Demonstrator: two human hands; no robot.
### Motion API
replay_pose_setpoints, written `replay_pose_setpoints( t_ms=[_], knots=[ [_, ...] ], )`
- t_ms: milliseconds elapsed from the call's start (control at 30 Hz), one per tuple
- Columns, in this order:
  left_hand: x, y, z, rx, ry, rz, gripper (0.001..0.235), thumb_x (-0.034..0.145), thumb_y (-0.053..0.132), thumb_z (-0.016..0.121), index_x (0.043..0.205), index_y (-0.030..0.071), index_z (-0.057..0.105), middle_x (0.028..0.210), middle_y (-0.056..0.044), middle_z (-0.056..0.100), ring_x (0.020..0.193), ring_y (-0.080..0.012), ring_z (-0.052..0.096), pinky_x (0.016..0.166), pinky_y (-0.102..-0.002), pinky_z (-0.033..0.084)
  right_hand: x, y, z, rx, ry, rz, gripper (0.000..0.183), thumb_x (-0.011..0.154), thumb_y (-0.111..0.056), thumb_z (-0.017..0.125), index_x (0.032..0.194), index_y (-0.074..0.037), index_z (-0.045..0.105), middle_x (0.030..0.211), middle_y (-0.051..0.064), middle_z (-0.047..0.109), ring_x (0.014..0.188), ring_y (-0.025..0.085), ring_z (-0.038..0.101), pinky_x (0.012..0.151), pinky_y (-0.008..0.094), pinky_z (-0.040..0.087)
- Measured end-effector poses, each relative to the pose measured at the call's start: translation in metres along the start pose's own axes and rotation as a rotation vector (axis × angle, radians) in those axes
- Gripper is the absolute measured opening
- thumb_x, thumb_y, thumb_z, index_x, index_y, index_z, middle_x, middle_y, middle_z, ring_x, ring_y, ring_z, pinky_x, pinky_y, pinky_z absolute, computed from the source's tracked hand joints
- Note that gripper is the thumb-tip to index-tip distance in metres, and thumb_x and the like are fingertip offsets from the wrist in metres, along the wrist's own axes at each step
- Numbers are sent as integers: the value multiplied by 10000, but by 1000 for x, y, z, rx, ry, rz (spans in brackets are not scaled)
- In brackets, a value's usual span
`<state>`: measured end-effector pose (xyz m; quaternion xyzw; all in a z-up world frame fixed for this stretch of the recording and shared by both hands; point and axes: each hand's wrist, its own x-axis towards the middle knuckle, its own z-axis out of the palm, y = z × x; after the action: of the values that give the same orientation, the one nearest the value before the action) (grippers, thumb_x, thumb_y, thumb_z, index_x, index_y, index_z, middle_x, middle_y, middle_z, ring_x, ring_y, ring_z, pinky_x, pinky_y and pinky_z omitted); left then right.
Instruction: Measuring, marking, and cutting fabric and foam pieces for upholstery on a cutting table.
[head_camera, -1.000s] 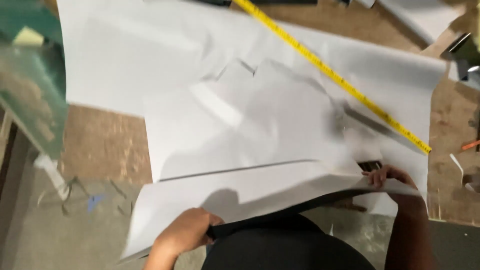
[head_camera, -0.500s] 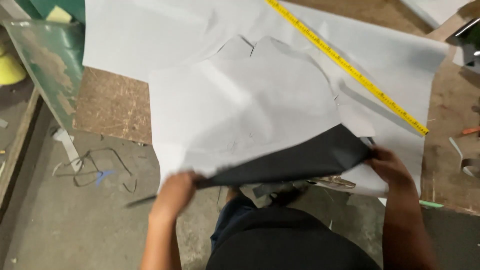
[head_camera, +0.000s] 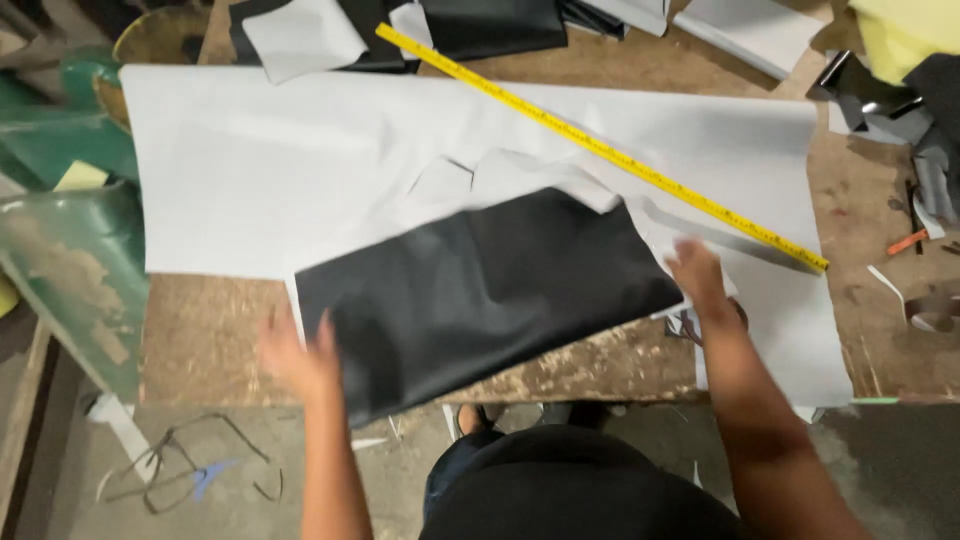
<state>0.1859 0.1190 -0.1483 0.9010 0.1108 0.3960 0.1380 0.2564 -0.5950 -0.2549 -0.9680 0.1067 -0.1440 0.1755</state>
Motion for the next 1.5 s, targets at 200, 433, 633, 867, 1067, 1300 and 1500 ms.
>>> replay_pose_setpoints(
  t_ms=[200, 433, 633, 867, 1067, 1300, 1500],
  knots=[
    [-136, -65, -32, -466, -593, -1334, 719, 879, 436, 716, 1436, 14, 546, 1319, -199, 622, 1080, -315, 648, 735, -444, 587, -69, -76, -61, 20, -307, 595, 536, 904, -541, 702, 1211, -102, 728, 1214, 206, 725, 1180, 422, 631, 994, 463, 463],
    [26, -50, -28, -745, -1021, -1134, 560, 823, 206, 739, 1341, 5, 661, 1330, -141, 704, 1223, -279, 648, 1087, -410, 479, 7, -104, -67, 50, -609, 729, 608, 845, -554, 779, 1134, -20, 801, 923, 152, 778, 675, 291, 708, 705, 380, 531],
    [216, -107, -39, -758, -634, -252, 395, 942, 187, 664, 1334, 134, 659, 1424, -58, 642, 1085, -190, 674, 935, -348, 527, 119, -310, -165, 456, -119, 123, 410, 1042, -353, 750, 789, -172, 483, 720, -55, 381, 696, 91, 370, 613, 310, 309],
    [208, -117, -145, -981, 265, -601, 464, 771, 99, 590, 1231, 44, 603, 1349, -144, 645, 1271, -311, 649, 1045, -432, 584, 185, -401, -128, 1088, 57, -76, 182, 982, -228, 796, 961, -216, 616, 875, -68, 607, 787, 43, 573, 679, 195, 467],
    [5, -291, -54, -79, -126, -82, 111, 969, -40, 723, 1058, 26, 727, 1406, -333, 600, 1246, -514, 606, 1073, -527, 462, 155, -314, 93, 426, -554, 9, 326, 1015, -400, 562, 870, -124, 659, 782, 80, 719, 777, 229, 722, 738, 357, 574],
    [-41, -248, -20, 753, -634, -539, 1051, 677, 631, 711, 1482, -31, 576, 1564, -477, 335, 1593, -513, 105, 1289, -580, -45, 71, -298, 86, 240, -401, 692, 883, 822, -436, 798, 1512, -36, 419, 1489, 171, 525, 1321, 383, 541, 1056, 437, 453],
    [83, -45, 66, 13, -544, -198, 452, 780, 285, 846, 1208, 166, 759, 1167, -127, 711, 1219, -341, 637, 1102, -480, 458, 58, -277, 78, 932, -288, 918, 927, 753, -158, 955, 1486, 68, 433, 1409, 322, 525, 1111, 414, 671, 891, 436, 623]
  ],
)
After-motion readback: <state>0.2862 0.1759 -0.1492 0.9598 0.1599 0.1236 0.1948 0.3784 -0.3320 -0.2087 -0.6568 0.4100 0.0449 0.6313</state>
